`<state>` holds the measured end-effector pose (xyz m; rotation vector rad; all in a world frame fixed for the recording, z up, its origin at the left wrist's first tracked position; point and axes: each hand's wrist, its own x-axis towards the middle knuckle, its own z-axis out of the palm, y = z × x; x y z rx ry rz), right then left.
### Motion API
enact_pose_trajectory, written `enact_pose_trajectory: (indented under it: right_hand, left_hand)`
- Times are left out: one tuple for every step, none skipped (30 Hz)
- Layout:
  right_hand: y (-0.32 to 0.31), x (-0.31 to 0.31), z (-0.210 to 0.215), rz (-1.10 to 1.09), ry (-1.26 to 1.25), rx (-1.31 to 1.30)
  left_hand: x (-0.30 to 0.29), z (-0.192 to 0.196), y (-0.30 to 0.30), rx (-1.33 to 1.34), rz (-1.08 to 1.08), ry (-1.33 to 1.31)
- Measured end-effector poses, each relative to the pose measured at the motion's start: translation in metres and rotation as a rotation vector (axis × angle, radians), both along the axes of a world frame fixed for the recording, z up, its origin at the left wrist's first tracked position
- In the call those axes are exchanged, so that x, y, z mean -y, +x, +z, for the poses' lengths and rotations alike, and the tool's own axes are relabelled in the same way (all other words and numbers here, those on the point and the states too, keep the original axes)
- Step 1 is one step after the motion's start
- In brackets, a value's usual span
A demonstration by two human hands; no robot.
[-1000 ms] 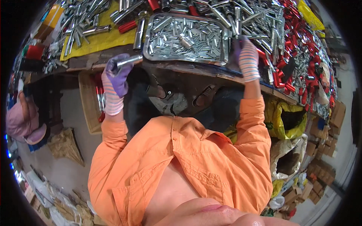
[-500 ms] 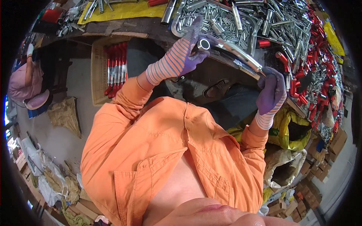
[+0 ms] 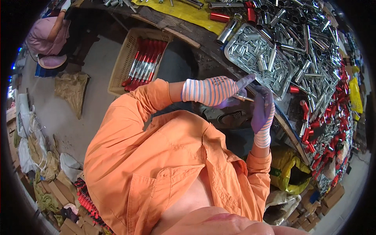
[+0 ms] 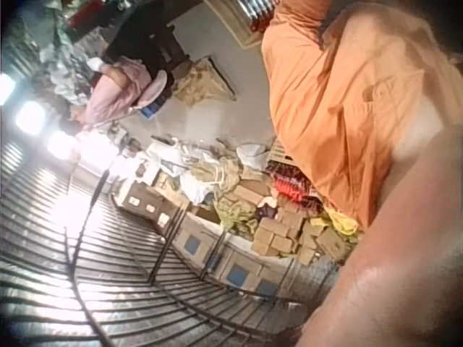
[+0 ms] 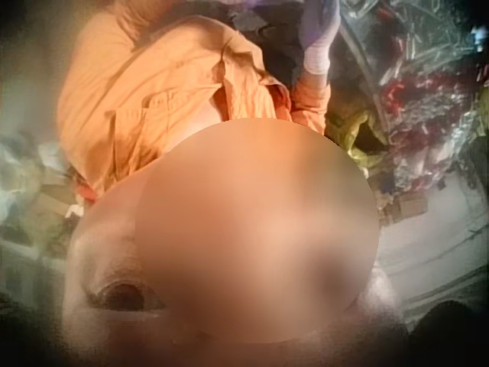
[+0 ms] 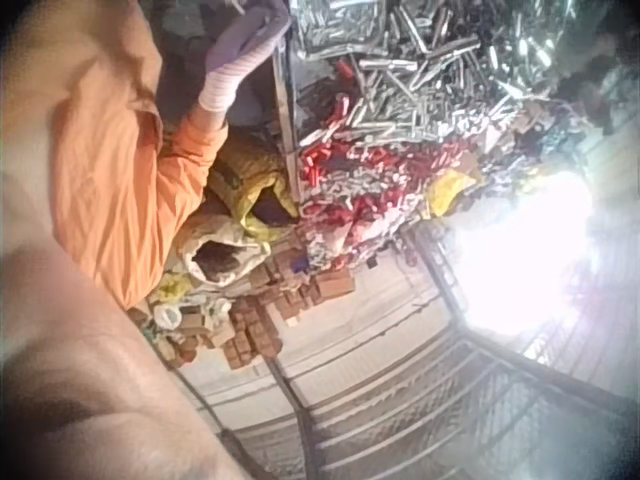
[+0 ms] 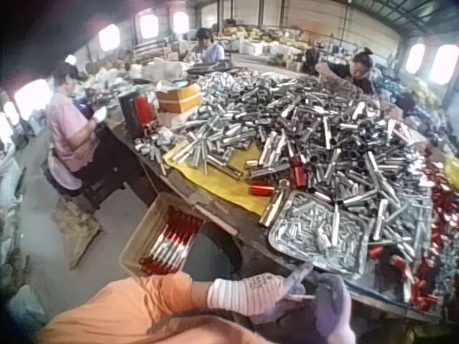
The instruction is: Assembling metal hardware components by fitting metal tubes into red plastic handles.
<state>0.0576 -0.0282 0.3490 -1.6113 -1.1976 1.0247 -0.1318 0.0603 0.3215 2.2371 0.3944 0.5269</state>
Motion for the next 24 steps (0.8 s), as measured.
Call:
enact_pose_trajectory:
  right_hand:
    - [0.001, -0.001, -0.001, -0.009, 0.065, -0.002]
    - [-0.001, -0.003, 0.004, -0.015, 0.130, -0.004]
    - [0.001, -0.001, 0.003, -0.074, 0.108, -0.125]
    - [0.008, -0.005, -0.001, 0.035, 0.435, 0.349]
    - [0.017, -0.008, -0.004, 0.141, 0.760, 0.832]
    - [0.005, -0.006, -0.002, 0.082, 0.588, 0.662]
    - [-0.014, -0.003, -0.002, -0.155, 0.268, 0.019]
    - [-0.013, -0.005, -0.011, -0.106, 0.381, 0.188]
    - [-0.012, -0.007, -0.019, -0.054, 0.494, 0.357]
    - [-0.006, 0.001, -0.018, -0.080, 0.251, 0.111]
    - [-0.007, -0.007, -0.014, -0.048, 0.367, 0.175]
    - [-0.009, -0.014, -0.008, -0.017, 0.484, 0.238]
    - [-0.012, -0.008, 0.001, -0.157, 0.251, -0.067]
    - [-0.017, -0.005, -0.020, -0.031, 0.258, -0.033]
    - [-0.043, -0.008, -0.022, 0.110, 0.259, -0.008]
    - [-0.045, -0.003, -0.001, 0.173, 0.049, 0.221]
    - [-0.050, -0.007, 0.012, 0.037, 0.011, -0.131]
    - [-0.047, -0.015, 0.021, -0.159, -0.055, -0.325]
    - [-0.049, -0.017, 0.031, -0.099, 0.056, -0.099]
    - [-0.051, -0.018, 0.016, 0.040, 0.138, 0.150]
    - [-0.056, -0.021, 0.004, 0.184, 0.215, 0.397]
    - [-0.052, -0.021, 0.002, 0.222, 0.267, 0.376]
    - [-0.055, -0.024, 0.010, 0.113, 0.048, 0.234]
    - [-0.060, -0.025, 0.020, -0.051, 0.018, -0.210]
  left_hand:
    - [-0.001, 0.001, -0.002, 0.064, -0.016, -0.022]
    - [-0.002, 0.004, 0.000, 0.065, 0.046, -0.016]
    - [-0.003, 0.007, -0.003, -0.089, 0.148, 0.035]
    - [-0.005, 0.011, -0.007, -0.244, 0.249, 0.085]
    - [-0.012, 0.006, -0.016, -0.236, 0.250, 0.242]
    - [-0.012, 0.016, -0.015, -0.280, 0.185, 0.120]
    - [-0.009, 0.026, -0.015, -0.323, 0.120, -0.002]
    - [-0.002, 0.018, -0.019, -0.153, 0.183, 0.043]
    - [-0.003, 0.011, -0.021, -0.121, 0.098, -0.066]
    - [-0.007, 0.002, -0.023, -0.087, 0.012, -0.174]
    - [-0.011, 0.001, -0.027, 0.101, -0.257, -0.337]
    - [-0.010, 0.001, -0.032, 0.100, -0.243, -0.336]
    - [-0.008, 0.001, -0.037, 0.071, -0.186, -0.408]
    - [-0.010, 0.012, -0.036, 0.047, -0.151, -0.476]
    - [-0.011, 0.009, -0.034, 0.086, -0.262, -0.521]
    - [-0.007, 0.005, -0.038, 0.066, -0.196, -0.409]
    - [-0.007, 0.000, -0.042, 0.049, -0.131, -0.289]
    - [-0.010, -0.004, -0.043, 0.176, -0.170, -0.226]
    - [-0.012, -0.007, -0.043, 0.176, -0.164, -0.224]
    - [-0.013, 0.004, -0.039, 0.157, -0.177, -0.295]
    - [-0.014, 0.011, -0.037, 0.136, -0.186, -0.366]
    - [-0.013, 0.010, -0.040, 0.090, -0.140, -0.336]
    - [-0.013, 0.014, -0.044, 0.011, -0.090, -0.372]
    - [-0.013, 0.019, -0.047, -0.068, -0.042, -0.409]
